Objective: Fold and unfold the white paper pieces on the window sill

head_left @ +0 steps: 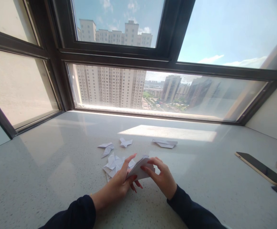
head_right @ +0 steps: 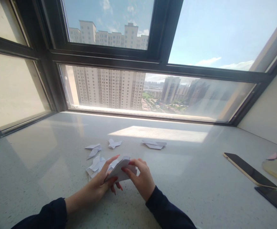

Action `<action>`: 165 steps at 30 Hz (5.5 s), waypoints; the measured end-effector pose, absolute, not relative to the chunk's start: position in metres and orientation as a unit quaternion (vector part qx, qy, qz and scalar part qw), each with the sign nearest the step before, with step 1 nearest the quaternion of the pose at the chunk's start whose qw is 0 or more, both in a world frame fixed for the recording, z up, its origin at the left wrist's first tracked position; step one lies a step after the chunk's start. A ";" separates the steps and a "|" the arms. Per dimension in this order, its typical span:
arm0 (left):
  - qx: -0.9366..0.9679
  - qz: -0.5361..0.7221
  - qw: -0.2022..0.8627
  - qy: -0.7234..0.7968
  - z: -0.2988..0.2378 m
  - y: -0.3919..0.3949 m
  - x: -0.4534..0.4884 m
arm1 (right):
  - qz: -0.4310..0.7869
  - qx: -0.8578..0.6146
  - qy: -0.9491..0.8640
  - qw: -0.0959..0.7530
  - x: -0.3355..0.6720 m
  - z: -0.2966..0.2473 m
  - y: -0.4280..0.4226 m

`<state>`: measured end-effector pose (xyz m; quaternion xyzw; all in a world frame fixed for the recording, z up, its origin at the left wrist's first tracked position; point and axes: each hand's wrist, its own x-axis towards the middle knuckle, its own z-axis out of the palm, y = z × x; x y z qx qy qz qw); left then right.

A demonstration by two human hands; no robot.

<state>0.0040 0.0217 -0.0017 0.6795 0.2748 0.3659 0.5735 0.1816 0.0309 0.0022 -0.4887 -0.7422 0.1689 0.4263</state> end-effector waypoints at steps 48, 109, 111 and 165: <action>0.672 0.469 0.326 0.471 0.015 0.064 -0.030 | -0.132 -0.784 -0.526 0.302 0.265 0.021 0.073; 0.812 0.204 0.268 0.477 0.021 0.061 -0.039 | 0.398 -0.475 -0.540 0.570 0.173 -0.004 0.038; 0.756 0.253 0.380 0.469 0.019 0.059 -0.034 | 0.376 -0.456 -0.555 0.585 0.172 0.002 0.033; 0.536 0.353 0.713 0.283 -0.004 0.042 -0.008 | 0.343 -0.526 -0.629 0.459 0.168 -0.004 0.035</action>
